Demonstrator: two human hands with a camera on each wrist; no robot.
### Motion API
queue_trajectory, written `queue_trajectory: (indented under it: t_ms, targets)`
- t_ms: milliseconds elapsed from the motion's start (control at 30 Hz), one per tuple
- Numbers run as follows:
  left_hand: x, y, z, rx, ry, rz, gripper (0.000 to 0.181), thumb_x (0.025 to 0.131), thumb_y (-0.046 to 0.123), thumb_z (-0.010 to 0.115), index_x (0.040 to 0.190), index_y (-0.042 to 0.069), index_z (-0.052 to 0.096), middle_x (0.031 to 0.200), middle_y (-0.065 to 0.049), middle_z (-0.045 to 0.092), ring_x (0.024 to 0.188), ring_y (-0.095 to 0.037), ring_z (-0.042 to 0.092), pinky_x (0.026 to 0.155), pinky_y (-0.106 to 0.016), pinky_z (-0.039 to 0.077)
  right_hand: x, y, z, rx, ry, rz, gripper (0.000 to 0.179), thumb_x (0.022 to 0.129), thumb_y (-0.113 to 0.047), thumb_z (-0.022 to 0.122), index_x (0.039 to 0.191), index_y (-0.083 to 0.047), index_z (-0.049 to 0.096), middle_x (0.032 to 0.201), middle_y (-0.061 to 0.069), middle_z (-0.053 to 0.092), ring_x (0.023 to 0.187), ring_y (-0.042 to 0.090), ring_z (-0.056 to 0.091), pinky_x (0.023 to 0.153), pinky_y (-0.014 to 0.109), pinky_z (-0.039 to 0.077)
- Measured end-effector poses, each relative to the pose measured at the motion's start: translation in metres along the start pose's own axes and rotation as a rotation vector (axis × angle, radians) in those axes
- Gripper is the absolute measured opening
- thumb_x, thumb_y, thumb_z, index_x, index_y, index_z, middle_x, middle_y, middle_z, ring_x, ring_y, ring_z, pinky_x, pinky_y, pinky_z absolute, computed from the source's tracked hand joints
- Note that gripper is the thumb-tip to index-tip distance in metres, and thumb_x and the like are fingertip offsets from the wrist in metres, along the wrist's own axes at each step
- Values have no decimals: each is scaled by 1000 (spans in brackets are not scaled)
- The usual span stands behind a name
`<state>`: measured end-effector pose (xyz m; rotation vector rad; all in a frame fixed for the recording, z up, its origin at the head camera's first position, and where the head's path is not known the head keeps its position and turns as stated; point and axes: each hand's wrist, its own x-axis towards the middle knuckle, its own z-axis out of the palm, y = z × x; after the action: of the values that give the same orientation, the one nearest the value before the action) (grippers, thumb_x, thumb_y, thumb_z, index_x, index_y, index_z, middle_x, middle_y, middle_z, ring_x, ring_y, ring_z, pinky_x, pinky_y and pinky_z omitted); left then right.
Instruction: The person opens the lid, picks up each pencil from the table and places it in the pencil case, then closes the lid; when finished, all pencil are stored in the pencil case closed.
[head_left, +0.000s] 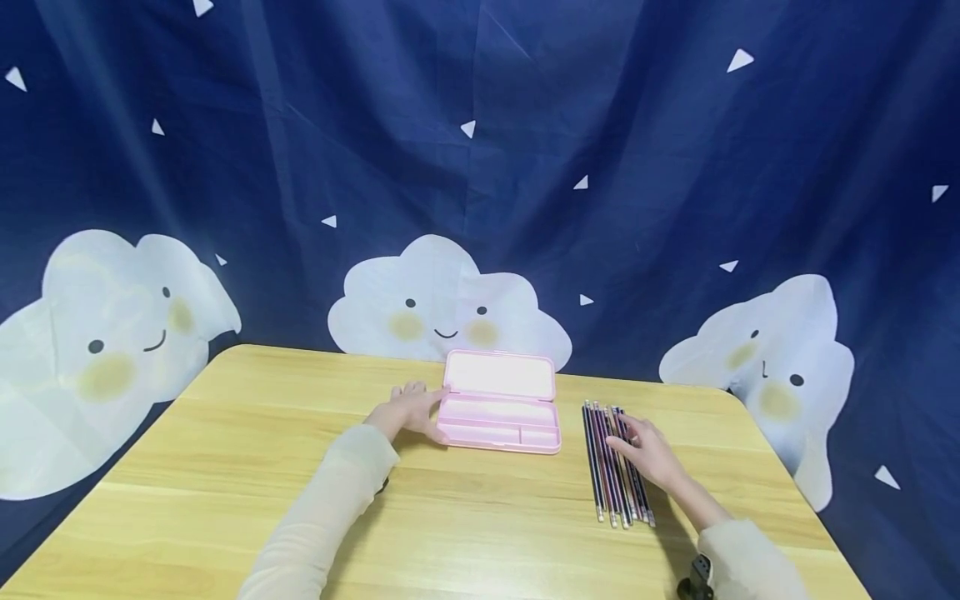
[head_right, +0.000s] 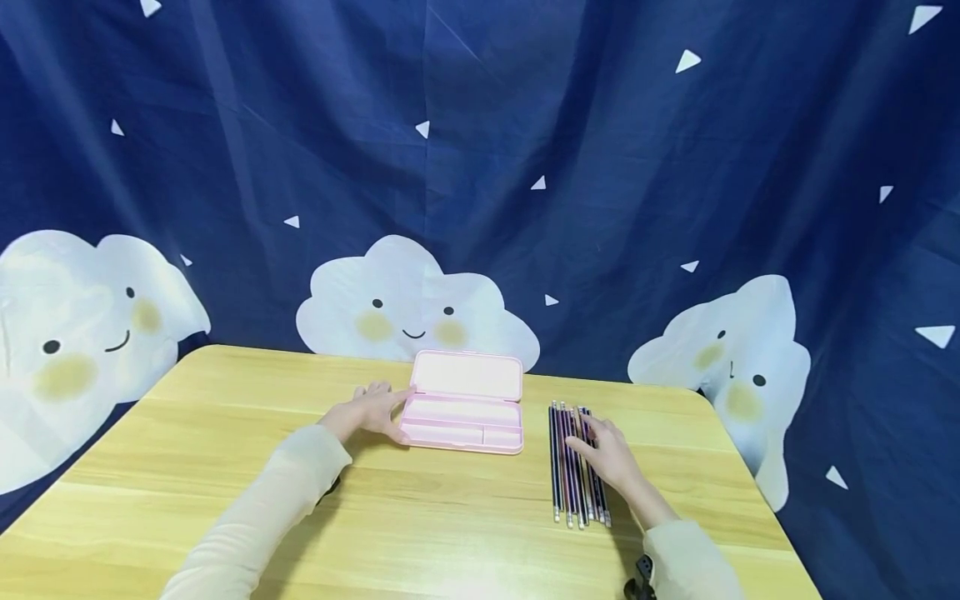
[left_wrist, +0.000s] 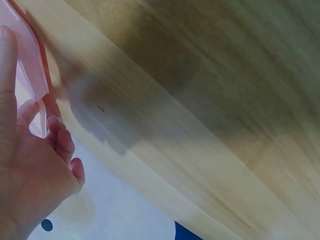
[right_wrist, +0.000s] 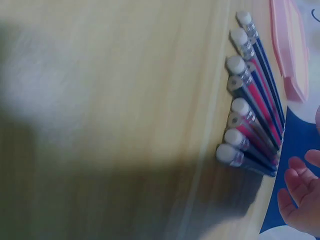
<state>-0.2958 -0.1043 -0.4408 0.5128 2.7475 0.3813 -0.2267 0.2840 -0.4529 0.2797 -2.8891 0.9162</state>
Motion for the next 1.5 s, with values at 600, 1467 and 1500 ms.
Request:
queue_trajectory:
  t_ms: [600,1467,1500]
  targets:
    - [-2,2,-1,2,-15,-8,99,62,50,78,143,17,30,140,-28,28,128,-39,25,103,-55,19,-11,11,-3,-50,-120,152,47,80,-12,65,106,22,48,88,22,55,87,35,51,81,52,44]
    - [3,2,-1,2,-20,-7,100,62,50,78,144,17,29,141,-29,27,128,-39,25,103,-54,20,-5,11,-9,16,-123,319,36,79,-9,65,99,18,51,91,25,57,82,31,55,77,45,48]
    - [3,1,-1,0,-21,-7,100,62,50,78,144,17,29,141,-29,27,128,-39,25,103,-54,20,-5,12,-8,20,-122,322,35,79,-9,65,98,17,51,91,25,57,82,31,55,76,45,48]
